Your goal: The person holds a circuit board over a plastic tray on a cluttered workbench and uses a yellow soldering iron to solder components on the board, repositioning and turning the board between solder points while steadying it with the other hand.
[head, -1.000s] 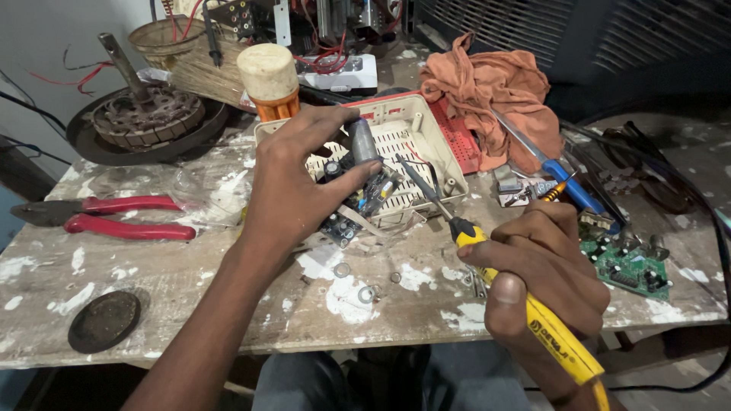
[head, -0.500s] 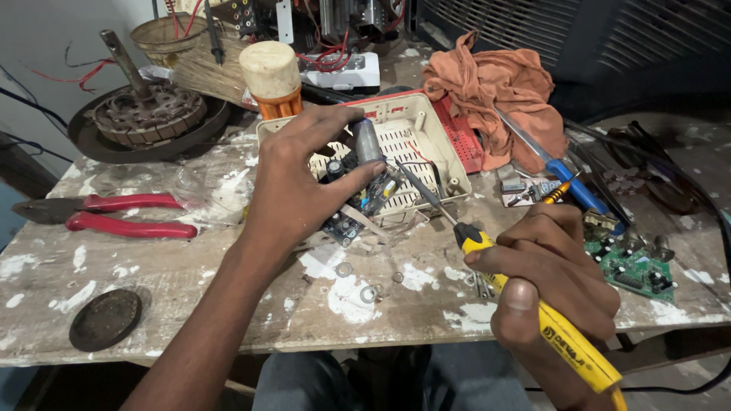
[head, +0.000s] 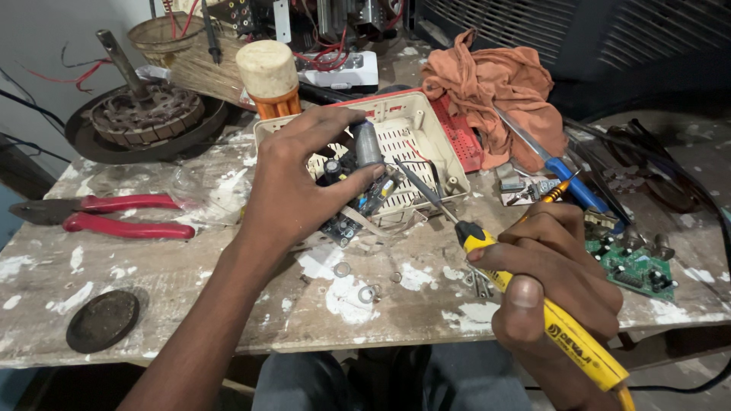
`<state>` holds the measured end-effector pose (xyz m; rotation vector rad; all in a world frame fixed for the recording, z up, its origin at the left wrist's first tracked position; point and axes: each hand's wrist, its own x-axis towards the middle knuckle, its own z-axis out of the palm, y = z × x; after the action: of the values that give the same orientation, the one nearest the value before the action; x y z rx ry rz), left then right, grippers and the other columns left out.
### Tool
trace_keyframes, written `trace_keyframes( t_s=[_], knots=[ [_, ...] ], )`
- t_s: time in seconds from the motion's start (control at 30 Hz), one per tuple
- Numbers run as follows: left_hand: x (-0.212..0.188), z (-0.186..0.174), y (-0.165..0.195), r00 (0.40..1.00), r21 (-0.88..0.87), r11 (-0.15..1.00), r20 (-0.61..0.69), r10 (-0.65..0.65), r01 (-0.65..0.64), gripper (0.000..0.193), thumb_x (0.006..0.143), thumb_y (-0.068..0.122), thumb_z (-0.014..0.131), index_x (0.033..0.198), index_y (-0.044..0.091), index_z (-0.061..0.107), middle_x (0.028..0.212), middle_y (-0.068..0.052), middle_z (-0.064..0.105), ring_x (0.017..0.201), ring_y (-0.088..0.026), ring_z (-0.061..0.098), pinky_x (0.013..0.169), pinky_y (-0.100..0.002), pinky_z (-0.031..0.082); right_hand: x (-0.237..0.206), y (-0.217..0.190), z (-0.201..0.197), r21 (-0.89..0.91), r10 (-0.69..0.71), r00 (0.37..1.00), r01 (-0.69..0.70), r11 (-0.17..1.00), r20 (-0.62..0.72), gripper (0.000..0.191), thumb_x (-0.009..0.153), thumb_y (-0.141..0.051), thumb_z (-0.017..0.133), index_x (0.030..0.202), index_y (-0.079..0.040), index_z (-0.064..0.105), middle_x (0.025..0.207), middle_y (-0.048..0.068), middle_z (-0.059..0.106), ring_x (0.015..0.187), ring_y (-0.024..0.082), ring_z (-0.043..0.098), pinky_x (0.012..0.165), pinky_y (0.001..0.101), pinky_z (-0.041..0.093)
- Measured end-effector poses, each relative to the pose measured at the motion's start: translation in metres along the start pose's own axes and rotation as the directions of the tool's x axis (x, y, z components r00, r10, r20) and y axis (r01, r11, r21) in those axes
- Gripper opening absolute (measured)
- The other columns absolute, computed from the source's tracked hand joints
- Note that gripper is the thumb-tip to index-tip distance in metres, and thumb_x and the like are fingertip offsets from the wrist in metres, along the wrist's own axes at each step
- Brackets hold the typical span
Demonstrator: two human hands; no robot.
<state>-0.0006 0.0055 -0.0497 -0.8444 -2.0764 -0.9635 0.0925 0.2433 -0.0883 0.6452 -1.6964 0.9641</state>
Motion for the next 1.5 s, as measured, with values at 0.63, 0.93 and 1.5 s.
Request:
trace_keyframes(
  t_s=[0.63, 0.93, 1.5],
  knots=[
    [0.0, 0.0, 0.0, 1.0, 0.003, 1.0, 0.005, 0.027, -0.027, 0.05, 0.079, 0.014, 0.088, 0.123, -0.002, 0.071, 0.122, -0.016, 0.073, 0.114, -0.027, 0.072, 0.102, -0.038, 0.054, 0.0, 0.002, -0.002, 0.002, 0.014, 1.0, -0.014, 1.0, 0.02, 0.038, 0.106, -0.025, 0.045, 0.089, 0.0, 0.067, 0.079, 0.008, 0.067, 0.07, 0.018, 0.06, 0.089, 0.0384, 0.049],
    [0.001, 0.001, 0.001, 1.0, -0.003, 1.0, 0.005, 0.026, -0.026, 0.049, 0.079, 0.013, 0.088, 0.123, -0.002, 0.071, 0.12, -0.015, 0.073, 0.112, -0.026, 0.072, 0.102, -0.037, 0.055, 0.005, 0.006, 0.002, -0.005, 0.079, 0.997, -0.079, 0.997, 0.003, 0.036, 0.107, -0.022, 0.044, 0.094, 0.001, 0.068, 0.08, 0.009, 0.064, 0.075, 0.021, 0.058, 0.085, 0.0367, 0.049],
    [0.003, 0.001, 0.002, 1.0, 0.013, 1.0, 0.018, 0.023, -0.024, 0.048, 0.08, 0.014, 0.088, 0.122, -0.002, 0.072, 0.119, -0.014, 0.074, 0.111, -0.025, 0.073, 0.101, -0.037, 0.055, -0.012, 0.03, 0.002, 0.148, 0.184, 0.979, -0.169, 0.974, -0.087, 0.053, 0.114, -0.039, 0.045, 0.089, 0.004, 0.066, 0.079, 0.011, 0.069, 0.075, 0.018, 0.058, 0.089, 0.0353, 0.045]
  ],
)
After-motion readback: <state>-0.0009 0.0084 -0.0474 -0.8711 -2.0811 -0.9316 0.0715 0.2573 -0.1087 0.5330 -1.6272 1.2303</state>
